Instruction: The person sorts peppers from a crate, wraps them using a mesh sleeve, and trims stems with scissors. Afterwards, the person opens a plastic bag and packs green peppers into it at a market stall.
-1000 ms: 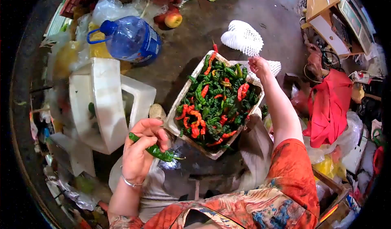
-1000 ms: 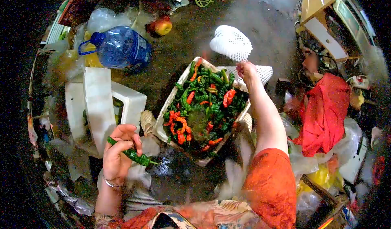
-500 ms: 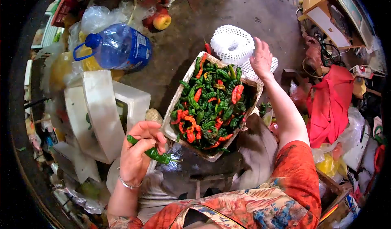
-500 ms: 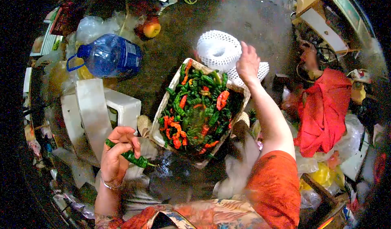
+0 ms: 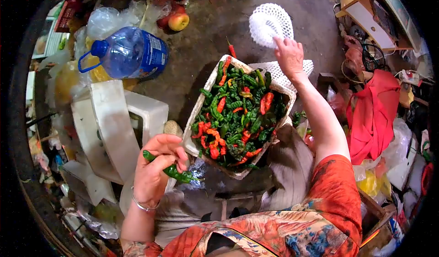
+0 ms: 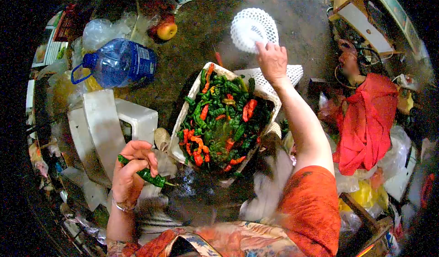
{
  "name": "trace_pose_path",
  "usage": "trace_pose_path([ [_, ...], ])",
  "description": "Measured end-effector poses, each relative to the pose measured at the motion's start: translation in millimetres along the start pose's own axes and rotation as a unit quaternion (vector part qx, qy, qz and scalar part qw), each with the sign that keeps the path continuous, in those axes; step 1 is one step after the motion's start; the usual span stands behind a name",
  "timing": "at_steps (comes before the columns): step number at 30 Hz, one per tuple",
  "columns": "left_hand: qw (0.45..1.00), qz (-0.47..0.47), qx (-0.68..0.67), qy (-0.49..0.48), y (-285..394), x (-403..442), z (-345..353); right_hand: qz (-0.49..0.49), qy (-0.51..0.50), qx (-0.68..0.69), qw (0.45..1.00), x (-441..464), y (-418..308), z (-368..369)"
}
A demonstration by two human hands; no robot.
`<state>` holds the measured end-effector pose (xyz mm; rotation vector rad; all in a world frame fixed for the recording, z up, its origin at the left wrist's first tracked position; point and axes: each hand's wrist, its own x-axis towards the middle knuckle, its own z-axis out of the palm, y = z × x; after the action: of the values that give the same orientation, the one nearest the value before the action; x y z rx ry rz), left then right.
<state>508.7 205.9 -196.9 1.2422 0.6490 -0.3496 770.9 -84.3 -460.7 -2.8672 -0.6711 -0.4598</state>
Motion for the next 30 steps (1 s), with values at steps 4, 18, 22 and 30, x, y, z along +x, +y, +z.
trace_pose_path([
  [4,1.0,-0.002,0.0,0.002,-1.2,-1.2,-0.4,0.006,-0.195,0.004,0.981,-29.3,-4.0,31.0],
  [18,1.0,-0.009,0.012,-0.002,-10.7,-10.2,-3.4,0.168,-0.24,0.355,0.888,-17.7,17.4,3.2],
  [22,1.0,-0.017,0.019,0.005,-15.0,-15.0,-2.4,0.176,-0.222,0.398,0.873,-15.6,23.2,-6.2],
  [30,0.999,-0.018,0.022,0.027,-30.8,-32.7,1.2,0.138,-0.253,0.395,0.873,-40.0,3.6,-41.4],
])
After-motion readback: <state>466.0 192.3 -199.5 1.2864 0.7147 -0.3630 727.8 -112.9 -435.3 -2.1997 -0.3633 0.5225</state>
